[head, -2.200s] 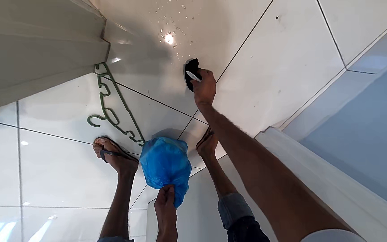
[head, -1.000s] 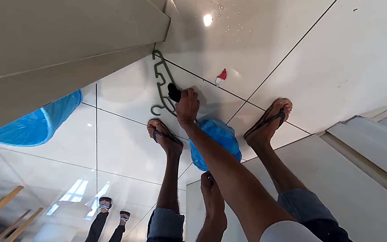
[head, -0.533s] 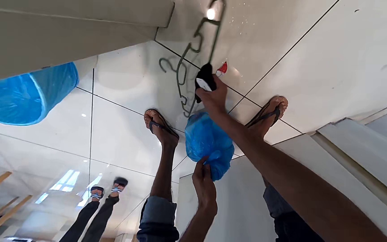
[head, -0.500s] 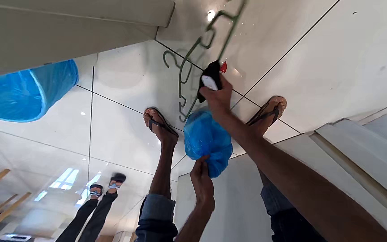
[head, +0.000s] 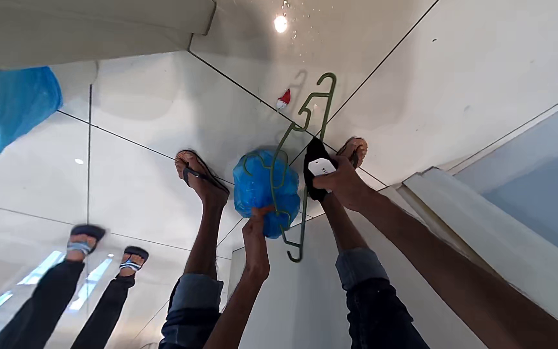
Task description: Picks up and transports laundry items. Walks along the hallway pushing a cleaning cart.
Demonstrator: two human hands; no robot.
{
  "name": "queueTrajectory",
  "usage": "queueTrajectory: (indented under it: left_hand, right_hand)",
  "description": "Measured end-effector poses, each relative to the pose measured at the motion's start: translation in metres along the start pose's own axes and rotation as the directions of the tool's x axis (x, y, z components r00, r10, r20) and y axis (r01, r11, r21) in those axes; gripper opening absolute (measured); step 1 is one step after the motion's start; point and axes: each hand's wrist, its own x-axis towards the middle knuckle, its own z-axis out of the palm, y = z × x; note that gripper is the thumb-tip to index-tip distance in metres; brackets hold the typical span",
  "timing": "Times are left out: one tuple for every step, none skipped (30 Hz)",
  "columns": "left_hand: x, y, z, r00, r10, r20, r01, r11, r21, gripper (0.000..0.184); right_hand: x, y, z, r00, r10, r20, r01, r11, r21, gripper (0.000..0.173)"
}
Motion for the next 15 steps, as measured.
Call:
queueTrajectory:
  left_hand:
    - [0.0, -0.003, 0.003, 1.0, 0.018, 0.001, -0.018, 0.997, 0.071, 0.038]
    - [0.001, -0.006, 0.004, 0.999, 0.033, 0.011, -0.034, 0.993, 0.112, 0.029]
    - [0.001, -0.008, 0.004, 0.999, 0.037, 0.006, -0.037, 0.992, 0.117, 0.024]
    - [0.0, -0.009, 0.005, 0.999, 0.042, -0.029, -0.039, 0.995, 0.097, 0.023]
    - [-0.002, -0.01, 0.006, 0.993, 0.061, -0.1, -0.053, 0.996, 0.075, 0.023]
    - [-0.004, -0.009, 0.008, 0.978, 0.072, -0.195, -0.063, 0.997, 0.053, 0.025]
    - [-0.005, -0.006, 0.009, 0.954, 0.074, -0.29, -0.07, 0.997, 0.027, 0.028]
    - [-0.005, -0.004, 0.01, 0.926, 0.069, -0.372, -0.075, 0.997, -0.001, 0.03]
    - [-0.005, -0.001, 0.01, 0.898, 0.068, -0.434, -0.083, 0.996, -0.016, 0.031]
    - [-0.005, 0.0, 0.01, 0.882, 0.074, -0.465, -0.094, 0.995, -0.021, 0.031]
    - [-0.003, 0.002, 0.011, 0.876, 0.086, -0.475, -0.107, 0.994, -0.018, 0.032]
    - [-0.002, 0.002, 0.013, 0.875, 0.094, -0.474, -0.112, 0.994, -0.009, 0.032]
    - [-0.004, 0.001, 0.014, 0.879, 0.092, -0.467, -0.104, 0.995, 0.0, 0.032]
    - [-0.006, 0.0, 0.015, 0.883, 0.088, -0.46, -0.094, 0.996, 0.01, 0.032]
    - [-0.007, 0.0, 0.015, 0.888, 0.083, -0.453, -0.086, 0.996, 0.013, 0.033]
  right_hand:
    - [0.003, 0.005, 0.001, 0.999, 0.029, 0.044, -0.028, 0.999, -0.014, 0.036]
    - [0.006, 0.008, 0.003, 0.993, 0.059, 0.098, -0.057, 0.998, -0.026, 0.038]
    - [0.009, 0.009, 0.008, 0.986, 0.082, 0.145, -0.075, 0.996, -0.051, 0.039]
    - [0.013, 0.009, 0.013, 0.978, 0.09, 0.19, -0.072, 0.992, -0.099, 0.039]
    - [0.018, 0.008, 0.018, 0.973, 0.076, 0.219, -0.036, 0.983, -0.18, 0.04]
    - [0.027, 0.007, 0.023, 0.976, 0.033, 0.216, 0.034, 0.954, -0.299, 0.042]
    - [0.04, 0.008, 0.027, 0.983, -0.032, 0.183, 0.109, 0.897, -0.428, 0.045]
    - [0.055, 0.008, 0.031, 0.986, -0.113, 0.122, 0.161, 0.832, -0.531, 0.05]
    - [0.071, 0.008, 0.034, 0.981, -0.189, 0.035, 0.17, 0.773, -0.611, 0.054]
    - [0.089, 0.008, 0.036, 0.962, -0.267, -0.055, 0.161, 0.72, -0.675, 0.057]
    - [0.11, 0.006, 0.037, 0.928, -0.353, -0.118, 0.157, 0.659, -0.736, 0.059]
    - [0.131, 0.004, 0.037, 0.888, -0.436, -0.146, 0.163, 0.596, -0.786, 0.063]
    - [0.15, 0.001, 0.037, 0.854, -0.498, -0.152, 0.168, 0.539, -0.825, 0.067]
    - [0.166, 0.001, 0.037, 0.821, -0.549, -0.156, 0.163, 0.488, -0.858, 0.071]
    - [0.18, 0.001, 0.037, 0.792, -0.588, -0.164, 0.143, 0.44, -0.887, 0.072]
